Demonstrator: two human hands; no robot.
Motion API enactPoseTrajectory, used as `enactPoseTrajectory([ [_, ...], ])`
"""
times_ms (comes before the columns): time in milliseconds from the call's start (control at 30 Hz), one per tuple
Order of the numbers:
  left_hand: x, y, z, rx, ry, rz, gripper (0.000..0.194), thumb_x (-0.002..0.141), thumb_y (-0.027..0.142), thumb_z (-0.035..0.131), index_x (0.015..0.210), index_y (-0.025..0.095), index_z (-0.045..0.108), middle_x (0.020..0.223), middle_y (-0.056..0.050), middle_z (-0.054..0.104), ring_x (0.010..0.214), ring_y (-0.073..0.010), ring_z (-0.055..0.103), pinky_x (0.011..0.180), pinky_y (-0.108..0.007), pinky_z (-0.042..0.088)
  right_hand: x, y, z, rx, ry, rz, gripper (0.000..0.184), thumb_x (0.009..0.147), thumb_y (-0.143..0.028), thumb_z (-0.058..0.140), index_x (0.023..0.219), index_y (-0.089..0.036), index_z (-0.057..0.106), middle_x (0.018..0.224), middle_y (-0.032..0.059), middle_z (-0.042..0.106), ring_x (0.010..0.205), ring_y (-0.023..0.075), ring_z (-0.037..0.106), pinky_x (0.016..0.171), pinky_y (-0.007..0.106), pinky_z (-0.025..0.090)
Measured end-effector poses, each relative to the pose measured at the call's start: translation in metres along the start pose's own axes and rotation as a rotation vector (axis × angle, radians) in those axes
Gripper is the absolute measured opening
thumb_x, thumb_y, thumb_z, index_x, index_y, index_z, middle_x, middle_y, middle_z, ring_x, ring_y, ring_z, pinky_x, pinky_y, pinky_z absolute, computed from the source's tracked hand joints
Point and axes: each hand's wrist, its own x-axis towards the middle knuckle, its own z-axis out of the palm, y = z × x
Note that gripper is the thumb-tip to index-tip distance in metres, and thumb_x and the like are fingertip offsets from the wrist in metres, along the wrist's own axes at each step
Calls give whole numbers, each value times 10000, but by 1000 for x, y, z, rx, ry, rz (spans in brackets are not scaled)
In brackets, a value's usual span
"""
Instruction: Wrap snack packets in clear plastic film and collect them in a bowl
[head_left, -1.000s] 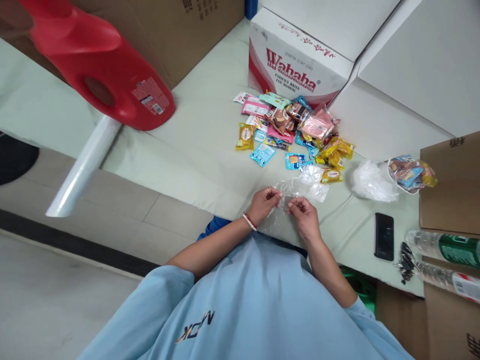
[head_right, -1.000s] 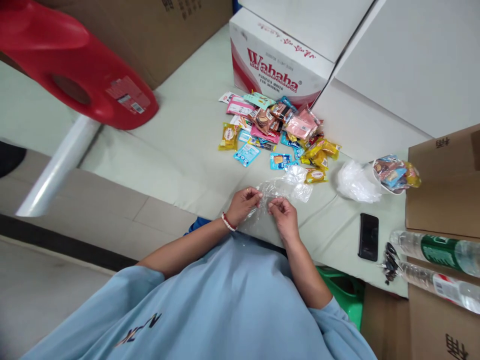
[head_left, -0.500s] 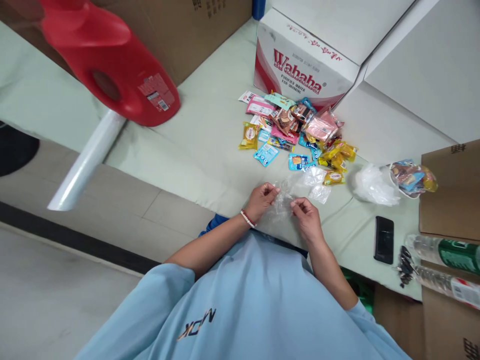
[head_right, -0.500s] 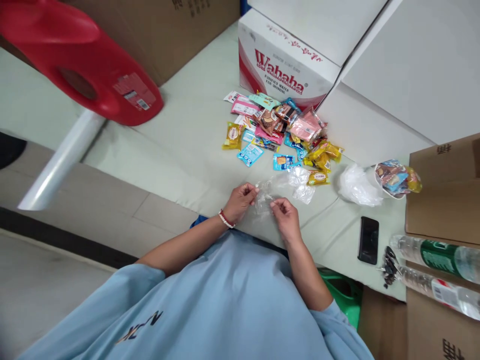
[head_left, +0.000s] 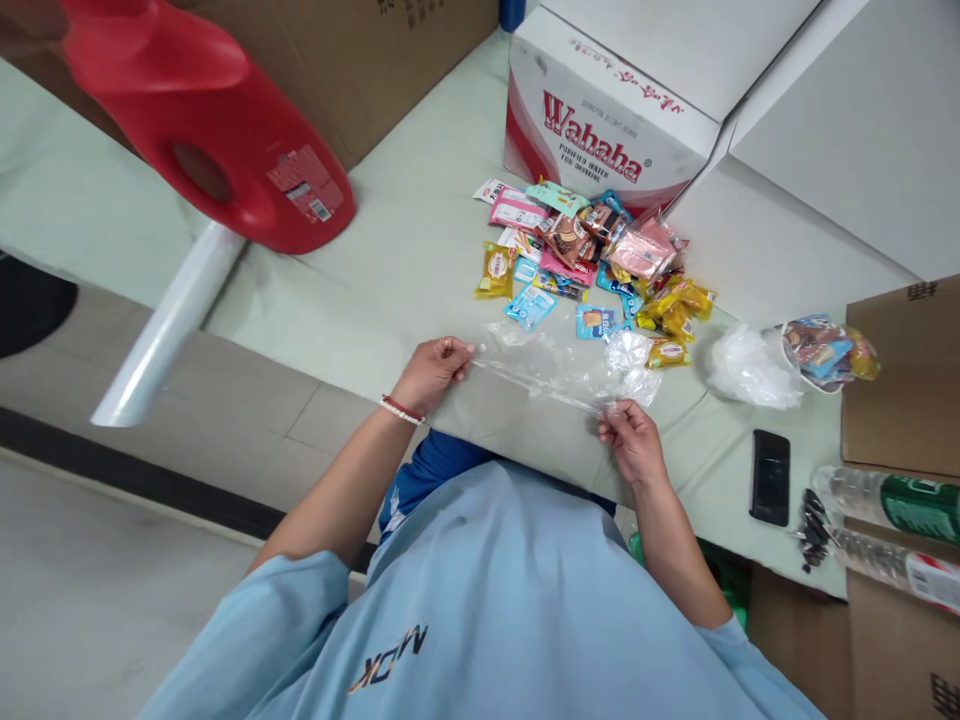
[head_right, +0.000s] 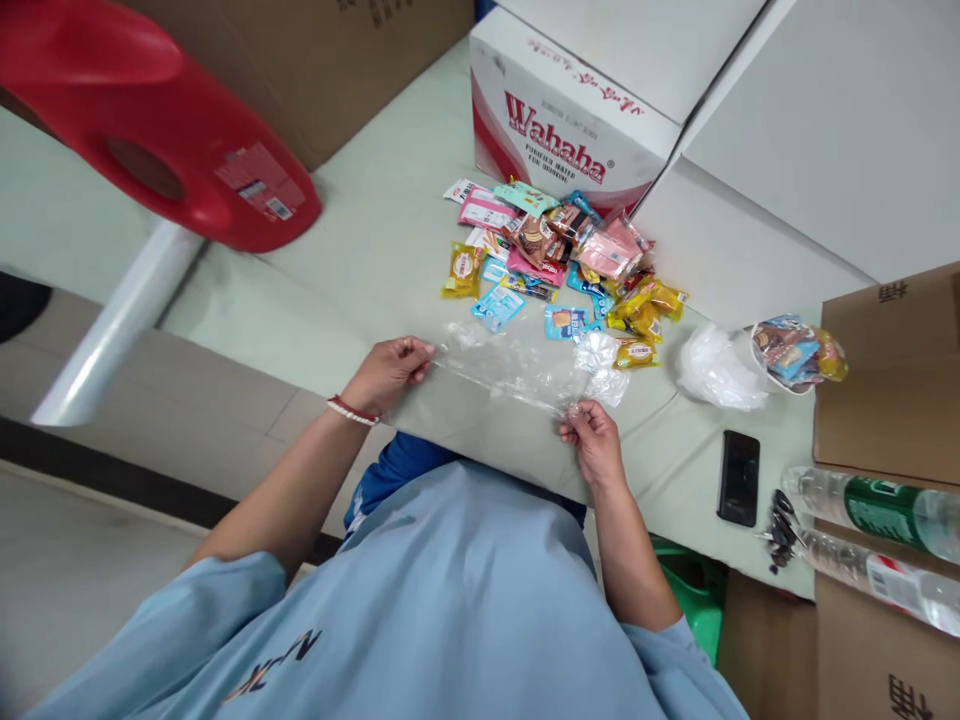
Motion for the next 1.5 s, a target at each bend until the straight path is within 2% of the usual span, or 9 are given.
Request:
enactPoseTrajectory([
  [133, -3, 0, -7, 523, 208, 170, 208, 808, 377, 715, 801, 186, 633, 733, -28, 625, 641, -168, 546, 653, -322, 459, 4, 5, 1, -89, 41, -18, 445, 658, -530, 900, 801, -206, 631, 726, -23, 653, 599, 113, 610, 533, 233, 495],
  [233, -15, 7, 9, 740, 453, 558, 279, 813, 248, 682, 1081, 171, 666, 1136, -136, 665, 1017, -271, 627, 914, -444, 510, 5, 7, 3, -139, 54, -39, 412, 667, -508, 883, 809, -205, 642, 734, -24, 650, 609, 116, 617, 551, 246, 513],
  [400, -18, 28, 43, 938, -66, 1093, 626, 848, 113, 524, 1460, 244, 524, 1475, -120, 587, 1420, -276, 485, 1217, -532, 304, 5, 7, 4, -174, 37, -67, 378, 694, -489, 862, 815, -211, 636, 714, -29, 639, 614, 121, 618, 571, 257, 519],
  [567, 10, 30, 58, 1072, -417, 1065, 849, 722, 56, 573, 1544, 239, 465, 1379, -96, 677, 1481, -321, 423, 1266, -651, 94, 6, 8, 3, -208, 38, -93, 389, 703, -511, 850, 810, -211, 626, 723, -21, 646, 611, 121, 616, 564, 258, 518],
  [700, 12, 27, 47, 1160, -375, 1155, 277, 895, 114, 557, 1031, 252, 754, 905, -37, 730, 1174, -248, 614, 1248, -575, 220, 6, 14, -2, -211, 80, -99, 409, 714, -539, 832, 824, -211, 615, 710, -23, 643, 596, 119, 609, 525, 240, 496],
  [867, -31, 22, 15, 1239, -304, 1264, 247, 1019, 167, 491, 910, 209, 708, 878, -63, 699, 1017, -216, 616, 1072, -437, 411, 7, 21, -7, -244, 102, -119, 379, 771, -528, 795, 841, -209, 603, 628, -46, 623, 532, 101, 576, 529, 235, 490],
  [1133, -108, -5, -7, 1190, -670, 765, 347, 1037, 508, 499, 1128, 233, 690, 928, -63, 739, 694, -204, 640, 627, -351, 411, 10, 22, -6, -303, 84, -150, 330, 803, -492, 781, 856, -214, 612, 695, -36, 645, 597, 128, 648, 596, 269, 544],
  [1367, -86, 12, 23, 1103, -95, 520, 381, 1065, 408, 405, 1122, 205, 723, 1093, -128, 755, 1015, -284, 712, 824, -407, 500, 6, 20, -4, -246, -15, -176, 319, 763, -443, 832, 875, -216, 637, 783, -32, 663, 660, 121, 638, 665, 283, 558],
  [1500, -56, -17, 36, 1193, -99, 662, 545, 1020, 427, 510, 1483, 142, 555, 1593, -213, 494, 1499, -375, 429, 1225, -610, 267, 0, 10, -12, -257, -83, -185, 355, 738, -393, 855, 979, -221, 659, 872, -17, 688, 698, 122, 636, 681, 282, 553],
])
